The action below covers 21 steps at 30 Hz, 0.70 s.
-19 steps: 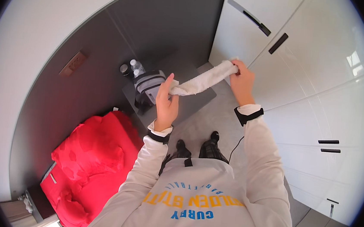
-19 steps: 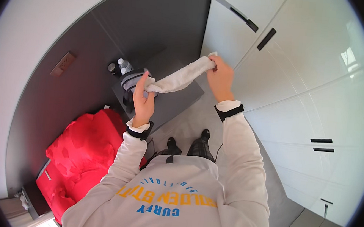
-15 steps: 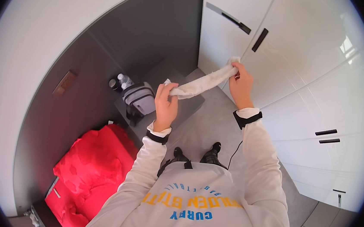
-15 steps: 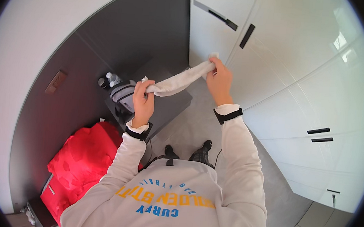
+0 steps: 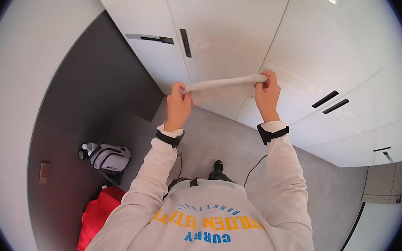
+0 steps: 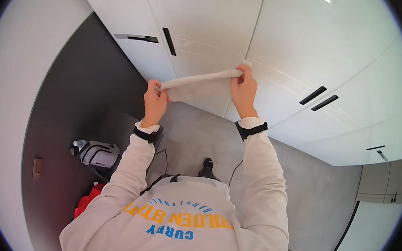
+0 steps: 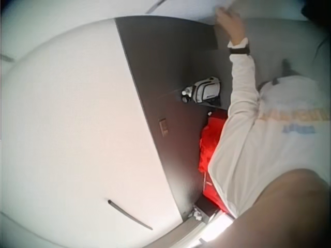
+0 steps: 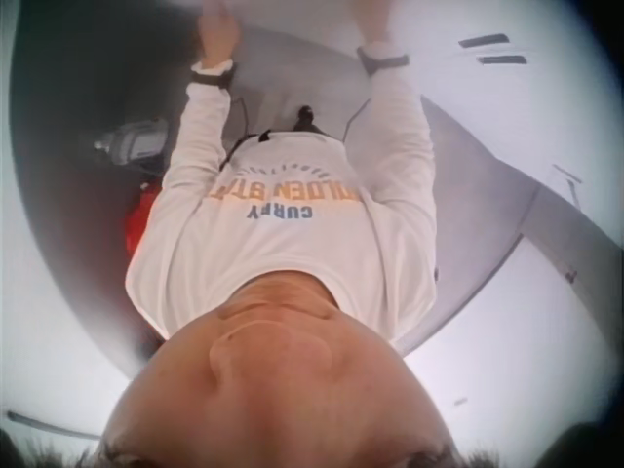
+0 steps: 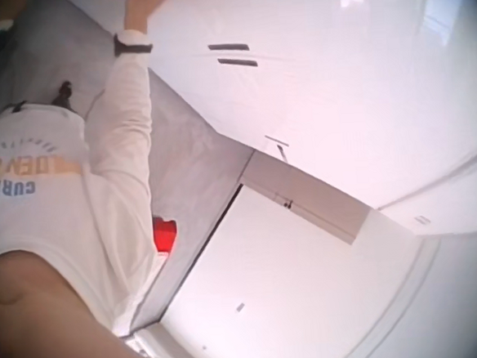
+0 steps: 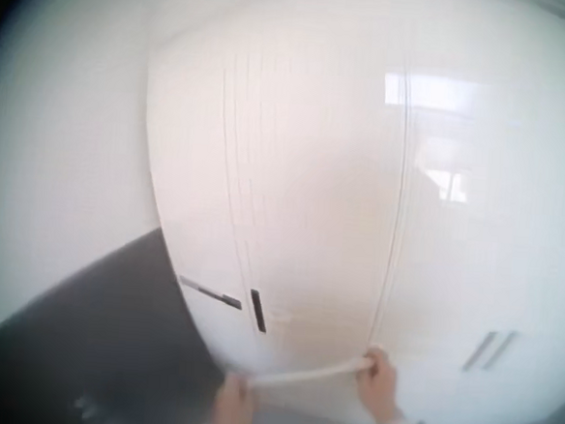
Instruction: The person wipes the doors and handles of a white wardrobe using a cloth, wipes the top of a gray ledge, and folds the cloth on a bedside table.
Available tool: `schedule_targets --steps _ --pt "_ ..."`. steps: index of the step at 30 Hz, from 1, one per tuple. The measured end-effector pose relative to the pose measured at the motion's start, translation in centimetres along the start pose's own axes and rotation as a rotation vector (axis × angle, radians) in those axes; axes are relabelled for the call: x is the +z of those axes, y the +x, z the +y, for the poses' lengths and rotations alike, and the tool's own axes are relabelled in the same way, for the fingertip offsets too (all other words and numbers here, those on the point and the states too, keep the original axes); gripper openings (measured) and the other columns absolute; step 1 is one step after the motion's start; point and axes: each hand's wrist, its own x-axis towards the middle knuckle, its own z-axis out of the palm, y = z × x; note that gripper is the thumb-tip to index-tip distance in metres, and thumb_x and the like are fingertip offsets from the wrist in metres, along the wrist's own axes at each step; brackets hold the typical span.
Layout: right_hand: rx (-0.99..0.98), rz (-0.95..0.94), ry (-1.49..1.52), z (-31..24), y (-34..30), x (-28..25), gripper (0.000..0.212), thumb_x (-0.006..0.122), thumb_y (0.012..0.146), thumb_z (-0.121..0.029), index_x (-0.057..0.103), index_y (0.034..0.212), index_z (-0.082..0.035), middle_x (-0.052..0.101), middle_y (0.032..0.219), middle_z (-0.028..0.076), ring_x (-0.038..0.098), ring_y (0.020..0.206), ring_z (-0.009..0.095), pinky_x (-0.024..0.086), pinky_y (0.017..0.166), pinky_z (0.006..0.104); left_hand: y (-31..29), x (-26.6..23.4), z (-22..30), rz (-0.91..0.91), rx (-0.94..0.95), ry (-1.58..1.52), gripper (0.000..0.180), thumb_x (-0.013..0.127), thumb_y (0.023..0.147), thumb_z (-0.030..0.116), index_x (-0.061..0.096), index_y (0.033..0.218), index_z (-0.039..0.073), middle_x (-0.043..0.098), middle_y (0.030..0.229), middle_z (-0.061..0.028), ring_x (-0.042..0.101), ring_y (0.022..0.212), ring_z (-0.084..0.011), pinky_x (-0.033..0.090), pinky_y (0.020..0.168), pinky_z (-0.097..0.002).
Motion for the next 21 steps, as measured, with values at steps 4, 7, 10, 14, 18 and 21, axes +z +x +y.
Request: schedule_targets --steps 4,7,10,14,18,21 --pt "-0.045 0.137 -0.037 1.2 1.9 -2.5 0.023 0.057 0.085 0.000 0.053 0.106 -0.006 0.064 0.073 0.010 0.063 0.062 0.019 0.049 0.060 0.0284 2.6 4.3 1.0 -0.035 -0.005 -0.054 0.014 0.052 0.092 0.005 0.043 0.102 0.006 0.059 0.056 -0.0073 0.054 0.046 -0.0143 0.042 0.048 -0.0290" --pt "-0.077 0.179 -0.032 1.6 3.4 -3.6 0.021 0.056 0.086 0.000 0.052 0.106 -0.005 0.064 0.074 0.010 0.063 0.062 0.018 0.050 0.060 0.0282 4.5 6.6 0.7 -0.062 0.069 -0.072 0.018 0.051 0.090 0.003 0.044 0.107 0.007 0.058 0.055 -0.0070 0.053 0.045 -0.0142 0.041 0.048 -0.0286" --pt "0.023 0.159 0.036 2.2 4.5 -3.7 0.020 0.053 0.088 -0.001 0.052 0.107 -0.004 0.065 0.075 0.010 0.064 0.063 0.017 0.050 0.061 0.0285 6.5 8.2 0.6 -0.075 0.128 -0.149 0.021 0.050 0.088 0.000 0.047 0.109 0.007 0.057 0.055 -0.0062 0.052 0.046 -0.0133 0.041 0.048 -0.0272" --pt "0.156 0.151 0.128 1.1 6.6 -2.3 0.019 0.050 0.090 0.000 0.051 0.109 -0.004 0.066 0.076 0.010 0.064 0.065 0.015 0.051 0.063 0.0287 10.1 8.5 0.5 -0.136 0.140 -0.158 0.020 0.051 0.088 0.000 0.052 0.107 0.005 0.058 0.057 -0.0052 0.053 0.050 -0.0110 0.040 0.049 -0.0255" --pt "0.041 0.311 0.136 0.2 10.0 -0.4 0.020 0.050 0.090 0.000 0.051 0.109 -0.003 0.065 0.078 0.009 0.064 0.069 0.015 0.049 0.065 0.0274 14.5 7.9 1.6 -0.088 0.145 -0.261 0.019 0.054 0.089 -0.003 0.049 0.107 0.004 0.060 0.066 -0.0044 0.055 0.057 -0.0098 0.044 0.053 -0.0242" --pt "-0.065 0.385 0.077 -1.3 13.5 1.8 0.021 0.052 0.089 0.000 0.052 0.110 -0.003 0.064 0.078 0.009 0.062 0.071 0.015 0.049 0.066 0.0275 18.7 7.3 1.5 -0.069 0.252 -0.339 0.023 0.058 0.090 0.002 0.048 0.110 0.004 0.063 0.079 -0.0057 0.059 0.068 -0.0103 0.046 0.061 -0.0242"
